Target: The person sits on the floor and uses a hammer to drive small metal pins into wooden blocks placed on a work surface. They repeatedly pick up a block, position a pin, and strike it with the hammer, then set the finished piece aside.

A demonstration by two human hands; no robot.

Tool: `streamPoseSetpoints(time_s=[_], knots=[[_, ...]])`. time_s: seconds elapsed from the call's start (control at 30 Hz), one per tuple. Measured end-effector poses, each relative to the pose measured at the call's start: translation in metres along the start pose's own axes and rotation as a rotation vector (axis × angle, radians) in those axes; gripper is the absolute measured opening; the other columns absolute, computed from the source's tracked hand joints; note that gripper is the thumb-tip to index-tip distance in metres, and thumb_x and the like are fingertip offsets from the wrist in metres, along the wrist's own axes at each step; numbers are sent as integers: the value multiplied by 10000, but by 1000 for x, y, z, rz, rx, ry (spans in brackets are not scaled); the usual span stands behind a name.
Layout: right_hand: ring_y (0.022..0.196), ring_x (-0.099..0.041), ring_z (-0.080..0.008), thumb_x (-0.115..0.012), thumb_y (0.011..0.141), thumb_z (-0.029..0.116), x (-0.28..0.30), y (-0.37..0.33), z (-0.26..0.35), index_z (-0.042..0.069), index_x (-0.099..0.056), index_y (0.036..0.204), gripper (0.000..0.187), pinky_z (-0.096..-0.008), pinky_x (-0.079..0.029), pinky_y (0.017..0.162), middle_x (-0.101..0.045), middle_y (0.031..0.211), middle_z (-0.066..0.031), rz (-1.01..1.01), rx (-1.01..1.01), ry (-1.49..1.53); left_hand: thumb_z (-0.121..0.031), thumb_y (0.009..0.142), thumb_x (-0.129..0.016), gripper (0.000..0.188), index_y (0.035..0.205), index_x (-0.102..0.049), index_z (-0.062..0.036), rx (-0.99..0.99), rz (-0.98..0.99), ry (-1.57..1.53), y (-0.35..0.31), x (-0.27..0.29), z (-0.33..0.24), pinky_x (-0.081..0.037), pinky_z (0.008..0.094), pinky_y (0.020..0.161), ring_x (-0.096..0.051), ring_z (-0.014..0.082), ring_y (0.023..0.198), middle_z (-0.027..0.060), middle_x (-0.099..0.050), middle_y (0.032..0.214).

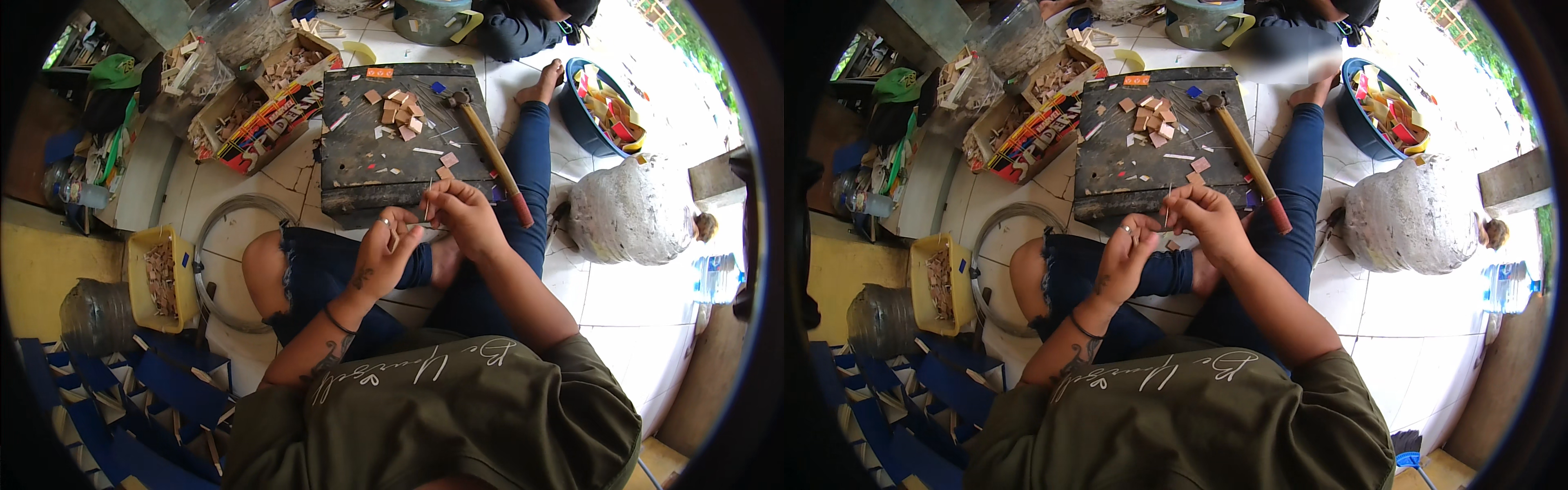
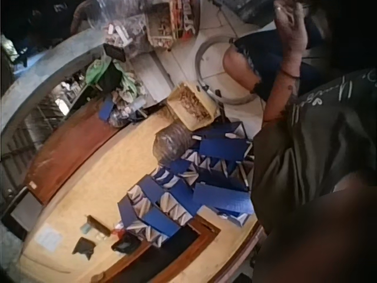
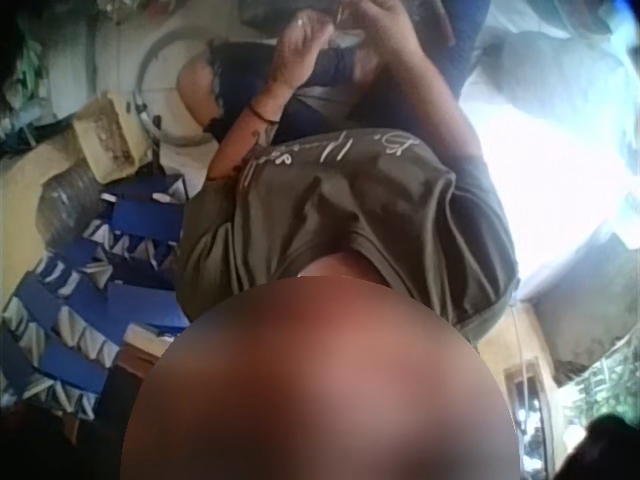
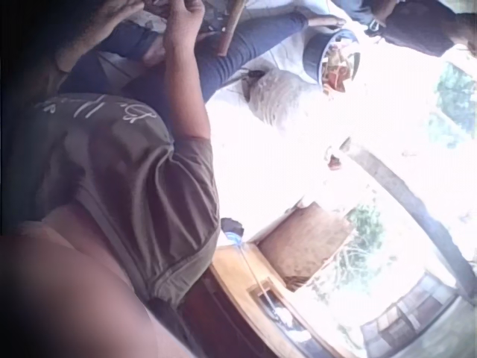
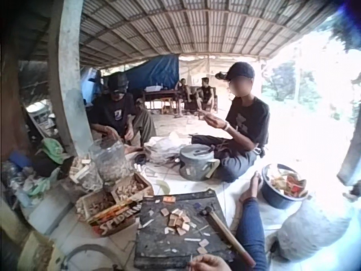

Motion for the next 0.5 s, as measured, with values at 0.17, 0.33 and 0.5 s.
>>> streamPoseSetpoints(time_s=[0.17,0.33,0.5], knots=[[743,-644,-93,-623,937,96,5,8,10,29,-633,932,68,-226,-509,638,-688,877,-63,-44,10,67,-37,907,-470,188,1085,-517,-1,-60,62,181,13,21,-17,-403,261,690,-490,129,754,68,-530,908],[756,-633,-104,-644,900,76,8,11,19,18,-624,939,73,-231,-501,667,-671,904,-72,-114,156,-218,27,816,-611,177,986,-570,-2,-478,-82,611,37,13,-23,-463,353,797,-580,285,896,122,-609,969],[778,-625,-82,-680,873,20,5,18,15,14,-615,915,78,-225,-497,707,-663,848,-17,-60,248,-415,-54,769,-743,170,924,-678,-78,-669,-233,932,52,11,-16,-428,371,845,-598,257,873,40,-680,888]])
Point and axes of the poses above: each hand's wrist, its own y-axis towards the middle knuckle, its own x-axis out of the back of the hand, z = x × y, the point moved 1 cm from there along y, towards the middle knuckle
